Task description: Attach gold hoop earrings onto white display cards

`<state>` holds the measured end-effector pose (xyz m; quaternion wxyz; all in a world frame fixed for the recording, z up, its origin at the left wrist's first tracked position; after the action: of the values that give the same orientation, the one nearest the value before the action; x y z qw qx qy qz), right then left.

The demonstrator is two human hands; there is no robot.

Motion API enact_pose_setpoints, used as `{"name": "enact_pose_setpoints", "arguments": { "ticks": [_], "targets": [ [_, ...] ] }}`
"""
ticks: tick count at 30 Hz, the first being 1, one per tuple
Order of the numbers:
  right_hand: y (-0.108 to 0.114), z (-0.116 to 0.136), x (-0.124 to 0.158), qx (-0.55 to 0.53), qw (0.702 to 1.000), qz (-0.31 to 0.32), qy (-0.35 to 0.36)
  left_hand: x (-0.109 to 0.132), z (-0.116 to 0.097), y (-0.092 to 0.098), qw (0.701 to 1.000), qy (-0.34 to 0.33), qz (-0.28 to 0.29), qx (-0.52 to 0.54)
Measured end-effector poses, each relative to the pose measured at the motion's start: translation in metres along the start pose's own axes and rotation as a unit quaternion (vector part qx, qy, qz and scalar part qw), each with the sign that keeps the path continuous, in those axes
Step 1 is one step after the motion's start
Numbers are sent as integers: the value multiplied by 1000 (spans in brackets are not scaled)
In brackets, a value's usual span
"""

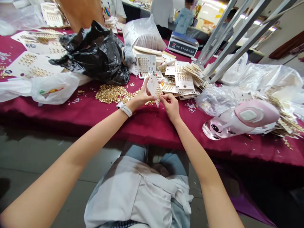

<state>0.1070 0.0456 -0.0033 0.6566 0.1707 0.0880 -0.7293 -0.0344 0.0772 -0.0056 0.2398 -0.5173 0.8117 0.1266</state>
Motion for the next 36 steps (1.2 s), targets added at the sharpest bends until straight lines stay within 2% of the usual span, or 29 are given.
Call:
{"name": "enact_pose_setpoints", "arguments": {
  "ticks": [4,7,12,17,19,23,26,28,32,34,36],
  "targets": [
    [-3,-3,8,-52,995,8,-82,7,-17,-5,994,-18,15,-103],
    [-6,-4,27,-113,978,14,-172,13,-28,-13,977,-22,43,-210],
    [-9,2,68,-271,925,-10,-267,15,-40,-37,933,-31,64,-354],
    [-9,17,93,-401,866,-40,-296,15,-48,-62,885,-11,132,-446],
    [-9,21,96,-456,836,-66,-297,13,-50,-67,884,-1,142,-446],
    [-10,20,97,-508,798,-108,-304,7,-53,-67,920,46,169,-352],
    [-9,16,94,-532,773,-137,-317,7,-52,-67,918,79,211,-327],
    [-9,16,92,-541,762,-158,-320,9,-49,-66,914,89,215,-332],
    [-10,20,87,-544,761,-157,-315,15,-42,-66,918,129,223,-301],
    [-9,21,86,-547,752,-185,-318,17,-38,-68,908,112,255,-313],
    [-8,21,87,-548,733,-224,-335,21,-33,-69,889,57,296,-345]
  ]
}}
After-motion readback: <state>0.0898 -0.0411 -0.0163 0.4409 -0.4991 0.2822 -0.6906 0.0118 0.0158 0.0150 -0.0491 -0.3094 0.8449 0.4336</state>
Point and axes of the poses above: each hand's wrist, its own x-axis away from the middle knuckle, its own y-axis out of the back of the hand, z = x × y, the point moved 3 cm from there along -x, towards the middle knuckle, and after that the axes turned 3 degrees about -z, right-handed, at the moved point
